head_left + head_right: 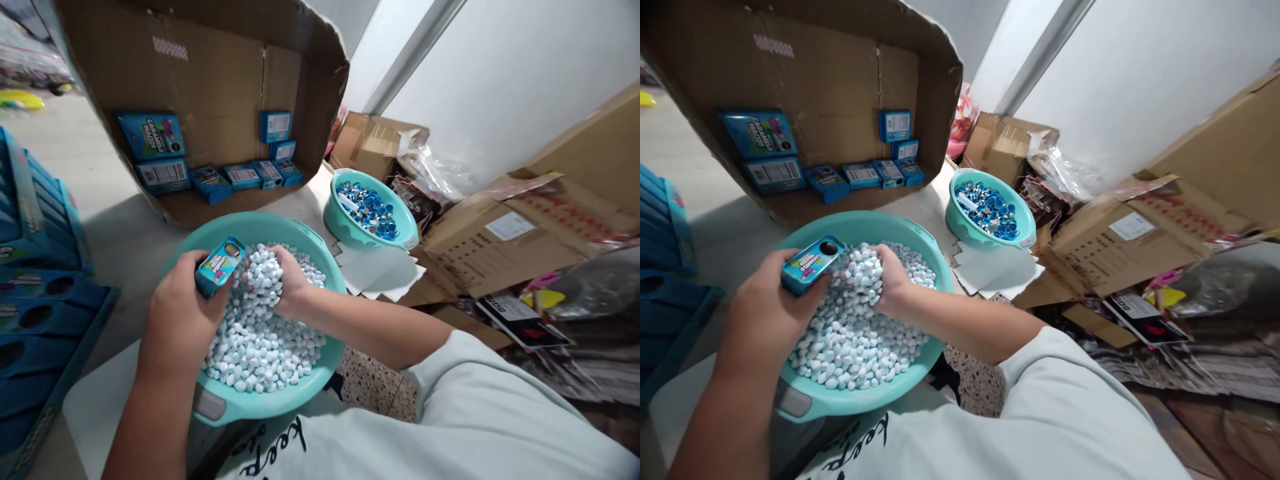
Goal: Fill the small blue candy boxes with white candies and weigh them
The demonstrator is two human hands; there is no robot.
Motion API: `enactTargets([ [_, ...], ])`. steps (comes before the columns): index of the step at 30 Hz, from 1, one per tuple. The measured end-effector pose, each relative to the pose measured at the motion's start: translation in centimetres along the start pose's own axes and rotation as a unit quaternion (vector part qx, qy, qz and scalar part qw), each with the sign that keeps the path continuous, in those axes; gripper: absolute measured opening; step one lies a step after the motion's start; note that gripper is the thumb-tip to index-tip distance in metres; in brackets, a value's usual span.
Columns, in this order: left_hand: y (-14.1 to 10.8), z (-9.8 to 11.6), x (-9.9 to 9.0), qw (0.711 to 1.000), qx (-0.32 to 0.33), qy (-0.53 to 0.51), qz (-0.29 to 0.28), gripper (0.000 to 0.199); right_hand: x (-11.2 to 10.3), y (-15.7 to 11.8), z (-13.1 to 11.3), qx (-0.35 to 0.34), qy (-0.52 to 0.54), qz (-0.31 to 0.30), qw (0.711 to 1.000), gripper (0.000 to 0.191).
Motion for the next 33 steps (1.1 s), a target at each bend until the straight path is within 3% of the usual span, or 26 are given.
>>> enactTargets([
  [6, -0.4, 0.4, 0.1, 0.999, 0.012, 0.021, -0.039, 0.029, 1.5, -1.7, -3.1, -0.138, 0.022, -0.013, 0.990, 0.016],
  [11, -0.1, 0.5, 0.8, 0.993, 0.084, 0.005, -0.086, 0.031, 3.0, -2.3, -4.7, -0.213, 0.014, -0.033, 0.976, 0.012],
  [15, 0.0, 0.4, 1.0, 0.988, 0.118, -0.015, -0.094, 0.030, 3.9, -2.2, -4.7, -0.246, -0.017, -0.044, 0.968, 0.014],
  [23, 0.0, 0.2, 1.0, 0.990, 0.091, -0.014, -0.107, 0.029, 4.3, -2.5, -4.1, -0.296, -0.139, -0.024, 0.945, 0.022],
  [33, -0.2, 0.3, 1.0, 0.990, 0.118, -0.002, -0.073, 0.027, 4.6, -1.9, -4.0, -0.327, -0.191, -0.078, 0.922, 0.012],
])
Point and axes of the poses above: each hand's wrist, its own y-axis towards the middle knuckle, its own x-axis out of the palm, z = x × y, the point moved 5 cm from there along y, towards the middle knuckle, and after that the axes turned 14 degrees about -z, right-handed, at the moved point
